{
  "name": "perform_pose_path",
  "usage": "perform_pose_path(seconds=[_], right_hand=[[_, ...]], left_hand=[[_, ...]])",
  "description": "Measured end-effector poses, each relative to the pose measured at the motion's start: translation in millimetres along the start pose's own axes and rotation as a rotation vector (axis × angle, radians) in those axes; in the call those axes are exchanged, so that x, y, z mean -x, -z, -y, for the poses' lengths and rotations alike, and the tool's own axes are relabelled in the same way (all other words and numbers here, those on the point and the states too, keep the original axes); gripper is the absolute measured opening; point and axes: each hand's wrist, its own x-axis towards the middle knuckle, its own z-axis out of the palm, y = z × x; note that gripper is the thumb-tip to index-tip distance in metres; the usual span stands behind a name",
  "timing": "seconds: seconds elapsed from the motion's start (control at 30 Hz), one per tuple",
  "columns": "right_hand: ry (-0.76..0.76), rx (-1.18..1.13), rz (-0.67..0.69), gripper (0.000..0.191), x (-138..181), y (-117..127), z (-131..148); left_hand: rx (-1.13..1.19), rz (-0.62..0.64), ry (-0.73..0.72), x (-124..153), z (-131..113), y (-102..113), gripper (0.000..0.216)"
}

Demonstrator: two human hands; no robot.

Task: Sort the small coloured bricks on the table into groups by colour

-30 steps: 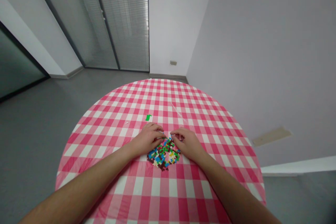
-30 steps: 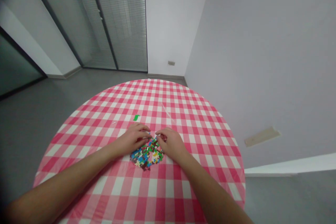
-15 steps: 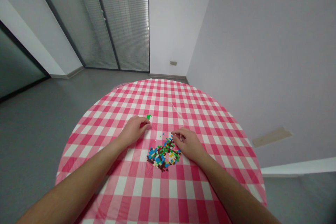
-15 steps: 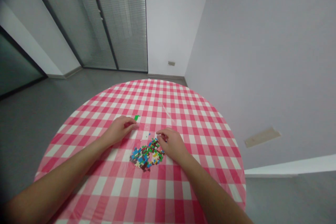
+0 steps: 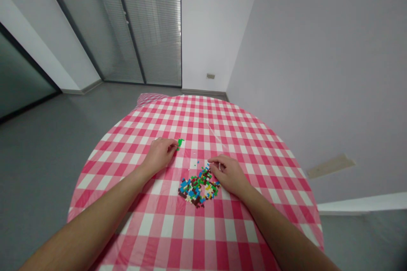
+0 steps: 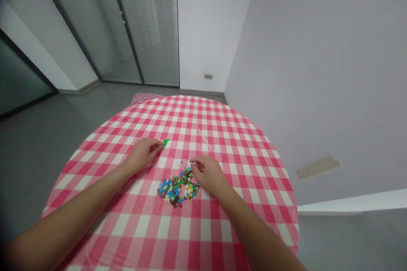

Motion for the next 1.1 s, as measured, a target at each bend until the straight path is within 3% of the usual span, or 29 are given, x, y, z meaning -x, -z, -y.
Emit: perform_pose_path(seconds=[0.17, 0.87, 0.97, 1.1], right_hand=[[-0.007, -0.004, 0.002, 0.018, 0, 1, 1], [-0.03, 0.045, 0.013, 0.017, -2, 4, -6], [-0.017, 0.093, 0.081, 0.018, -3, 13, -8], [0.034, 0.124, 0.275, 0.022, 0, 29, -5]], left_hand=[[0.013, -0.001, 0.011, 1, -6, 3, 0.006], [0.004, -0.052, 0.055, -4, 3, -6, 0.012], [-0.003, -0.044, 0.058, -4, 3, -6, 0.012], [-0.015, -0.042, 0.043, -2, 0, -4, 0.013]])
